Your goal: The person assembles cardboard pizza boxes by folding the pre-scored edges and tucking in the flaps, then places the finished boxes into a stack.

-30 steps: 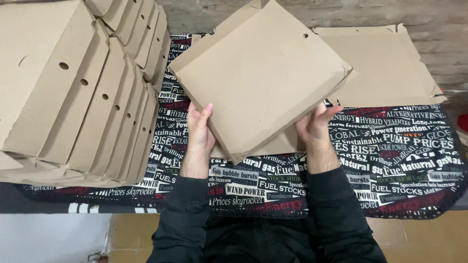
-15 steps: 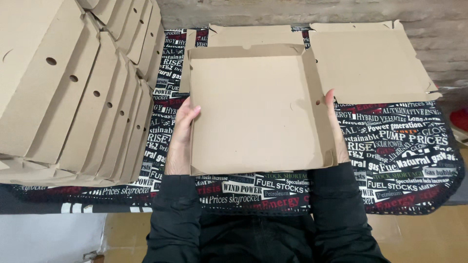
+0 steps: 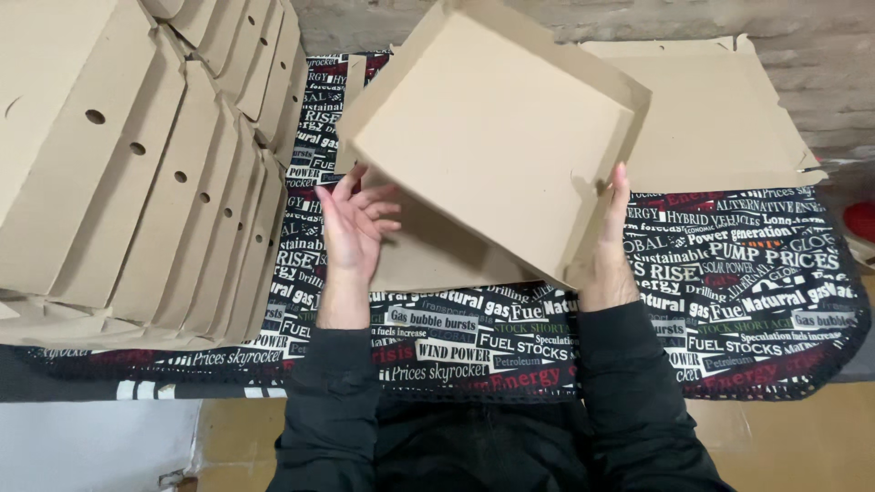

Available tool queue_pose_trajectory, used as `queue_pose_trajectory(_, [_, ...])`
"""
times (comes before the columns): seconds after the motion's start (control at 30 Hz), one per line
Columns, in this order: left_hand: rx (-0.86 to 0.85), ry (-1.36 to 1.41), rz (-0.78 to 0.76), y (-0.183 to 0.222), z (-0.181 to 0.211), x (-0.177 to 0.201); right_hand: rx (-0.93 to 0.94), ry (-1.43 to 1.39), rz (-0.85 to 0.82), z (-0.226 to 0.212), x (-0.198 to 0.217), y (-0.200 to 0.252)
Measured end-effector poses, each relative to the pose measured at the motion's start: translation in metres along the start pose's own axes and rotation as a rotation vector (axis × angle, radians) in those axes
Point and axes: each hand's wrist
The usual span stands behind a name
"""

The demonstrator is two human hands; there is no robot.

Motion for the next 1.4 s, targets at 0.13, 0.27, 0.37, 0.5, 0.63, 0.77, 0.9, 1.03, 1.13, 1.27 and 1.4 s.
queue_pose_trajectory(0.13, [-0.338,-0.413,0.008,0.017,-0.040,-0.029,0.122,-0.541,-0.101,0.148,0.115,-0.185])
queue_pose_trajectory(0.27, [-0.792,-1.159,-0.158,0.030,-0.070,-0.072,0.353,-0.478,0.027,0.186,0.145,-0.213])
queue_pose_trajectory(0.37, [-0.929,-1.272,-0.179,0.031,-0.068,-0.095,0.399,-0.442,-0.005,0.180,0.148,-0.214])
queue_pose_trajectory(0.5, [-0.922,-1.235,-0.140,0.030,-0.072,-0.091,0.412,-0.413,0.024,0.209,0.181,-0.249])
queue_pose_trajectory(0.63, [-0.947,-1.198,-0.151,0.031,-0.065,-0.088,0.371,-0.429,0.067,0.214,0.193,-0.260])
queue_pose_trajectory(0.77, [-0.961,-1.151,-0.173,0.034,-0.064,-0.087,0.366,-0.440,0.099,0.210,0.186,-0.257])
queue_pose_trajectory(0.9, [-0.985,-1.094,-0.145,0.038,-0.062,-0.095,0.366,-0.442,0.099,0.231,0.209,-0.282])
queue_pose_trajectory(1.03, [-1.011,-1.099,-0.108,0.035,-0.063,-0.095,0.374,-0.435,0.099,0.226,0.198,-0.270])
queue_pose_trajectory(1.13, [-1.014,-1.073,-0.089,0.036,-0.065,-0.094,0.369,-0.383,0.101,0.213,0.185,-0.258])
queue_pose_trajectory(1.27, [-0.998,-1.118,-0.119,0.037,-0.062,-0.096,0.340,-0.225,0.115,0.226,0.195,-0.262])
queue_pose_trajectory(1.4, [-0.957,-1.142,-0.097,0.035,-0.065,-0.094,0.331,-0.181,0.115,0.226,0.189,-0.254])
Point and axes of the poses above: each hand's wrist, its own y-axis away from the middle knuckle, its own x-axis out of the back of the hand, z = x × y, and after that the axes turned 10 degrees about x, right-handed
